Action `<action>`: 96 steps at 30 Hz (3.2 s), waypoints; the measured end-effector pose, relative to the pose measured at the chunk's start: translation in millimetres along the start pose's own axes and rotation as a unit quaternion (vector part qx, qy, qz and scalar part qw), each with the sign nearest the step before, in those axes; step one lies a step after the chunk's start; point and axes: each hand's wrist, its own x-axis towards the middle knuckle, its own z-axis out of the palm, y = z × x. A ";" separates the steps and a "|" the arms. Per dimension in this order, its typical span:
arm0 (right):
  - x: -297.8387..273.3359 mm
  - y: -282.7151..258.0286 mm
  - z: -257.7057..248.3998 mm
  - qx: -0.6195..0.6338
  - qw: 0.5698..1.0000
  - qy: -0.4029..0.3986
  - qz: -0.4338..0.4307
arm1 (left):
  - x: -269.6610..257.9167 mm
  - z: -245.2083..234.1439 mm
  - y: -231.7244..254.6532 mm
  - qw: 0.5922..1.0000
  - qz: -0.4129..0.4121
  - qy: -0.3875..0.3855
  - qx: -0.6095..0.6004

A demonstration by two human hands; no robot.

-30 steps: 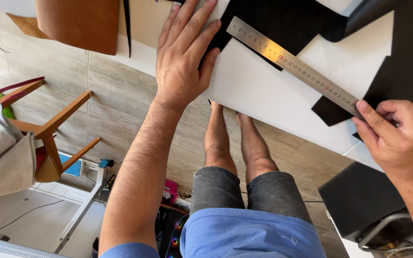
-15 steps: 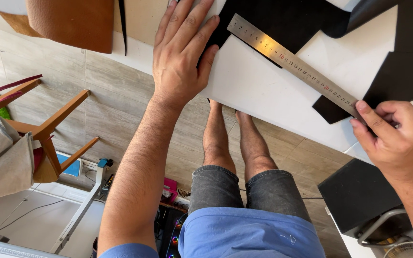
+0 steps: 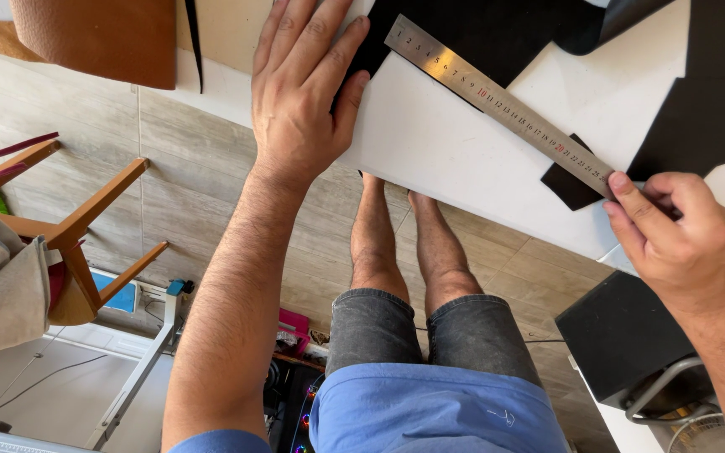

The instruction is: Sewing leather pieces together and cutting leather to size using scissors and a ruler.

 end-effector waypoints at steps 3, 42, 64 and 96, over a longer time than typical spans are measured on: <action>1.0 -3.7 -3.0 -0.057 0.998 -0.017 -0.005 | 0.8 0.5 0.4 1.000 -0.008 -0.006 -0.003; 0.0 -0.3 4.3 -0.007 1.000 -0.002 -0.005 | 0.7 -1.0 1.8 1.000 0.004 0.000 0.005; 1.3 -7.2 -3.8 -0.034 0.999 0.010 0.003 | 5.4 56.6 75.3 0.983 -0.118 0.126 0.057; 20.5 -29.4 -12.8 -0.055 0.995 -0.001 0.085 | 17.7 68.3 95.7 0.977 -0.201 0.038 0.050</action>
